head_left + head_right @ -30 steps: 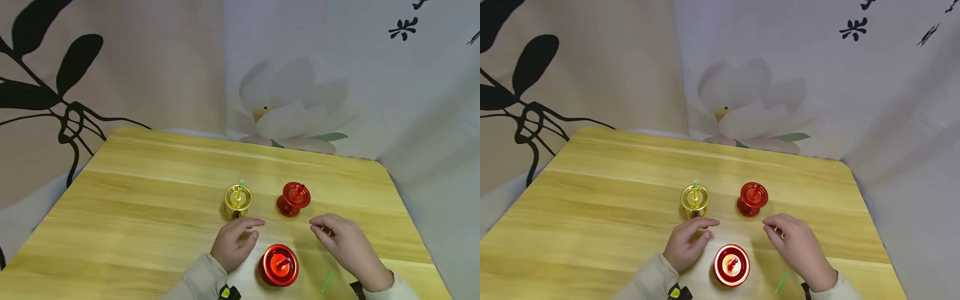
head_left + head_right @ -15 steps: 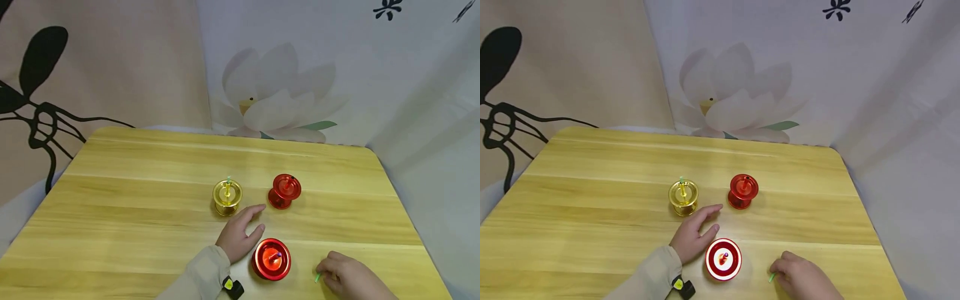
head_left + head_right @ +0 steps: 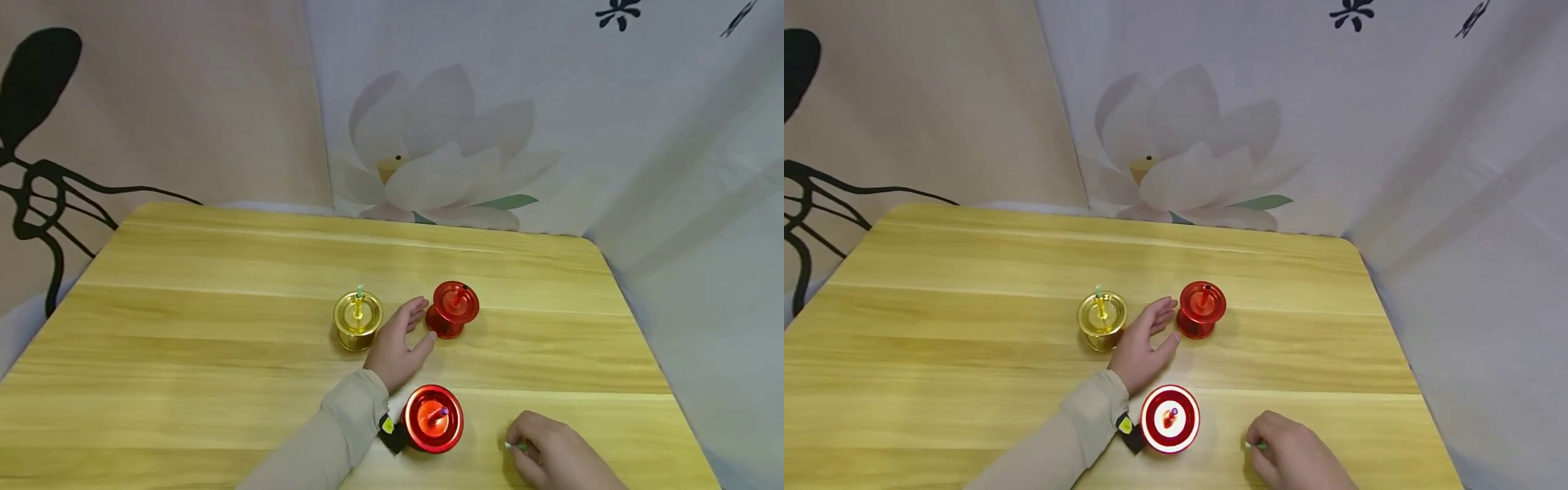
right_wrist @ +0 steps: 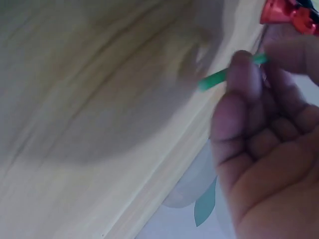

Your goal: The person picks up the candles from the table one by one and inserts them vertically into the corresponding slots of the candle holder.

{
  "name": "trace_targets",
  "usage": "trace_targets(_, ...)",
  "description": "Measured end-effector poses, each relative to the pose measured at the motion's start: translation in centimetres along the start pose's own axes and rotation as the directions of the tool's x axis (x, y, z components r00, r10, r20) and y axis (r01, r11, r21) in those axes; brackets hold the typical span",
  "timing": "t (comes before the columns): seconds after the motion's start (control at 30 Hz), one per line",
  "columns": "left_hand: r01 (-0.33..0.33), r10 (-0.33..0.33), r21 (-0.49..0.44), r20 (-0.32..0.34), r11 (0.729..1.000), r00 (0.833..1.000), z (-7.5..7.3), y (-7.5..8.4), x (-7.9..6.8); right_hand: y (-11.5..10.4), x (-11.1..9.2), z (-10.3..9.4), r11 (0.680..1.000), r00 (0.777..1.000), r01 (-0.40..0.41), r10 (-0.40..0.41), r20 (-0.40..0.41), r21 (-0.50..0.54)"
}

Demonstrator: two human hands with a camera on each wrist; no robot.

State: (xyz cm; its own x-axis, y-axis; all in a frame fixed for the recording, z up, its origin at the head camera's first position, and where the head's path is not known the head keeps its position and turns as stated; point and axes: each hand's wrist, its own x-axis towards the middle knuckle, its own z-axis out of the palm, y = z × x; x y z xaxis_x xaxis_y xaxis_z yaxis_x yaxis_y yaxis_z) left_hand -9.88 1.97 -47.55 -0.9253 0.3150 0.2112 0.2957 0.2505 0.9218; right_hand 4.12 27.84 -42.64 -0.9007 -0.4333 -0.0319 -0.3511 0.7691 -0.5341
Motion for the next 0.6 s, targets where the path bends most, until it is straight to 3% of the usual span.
trace_targets(0.2, 0.013, -0.014, 0.023, 0.033, 1.000, 0.999, -0.3, 0.0, 1.0, -1.0, 1.7, -0.1, 0.995, 0.971, 0.100, -0.099, -0.217, -0.007)
trace_targets(0.3, -0.013, 0.009, 0.061, 0.057, 0.998, 0.998, -0.3, -0.1, 0.9, -1.3, 2.7, -0.1, 0.994, 0.949, 0.106, -0.100, -0.299, 0.001)
trace_targets(0.4, -0.038, 0.031, 0.088, 0.077, 0.995, 0.997, -0.3, -0.2, 0.6, -1.5, 3.7, -0.1, 0.995, 0.916, 0.089, -0.097, -0.390, -0.038)
trace_targets(0.6, -0.076, 0.065, 0.118, 0.096, 0.990, 0.993, -0.4, 0.2, 0.3, -2.0, 5.7, -0.7, 0.985, 0.827, 0.091, -0.157, -0.540, -0.147)
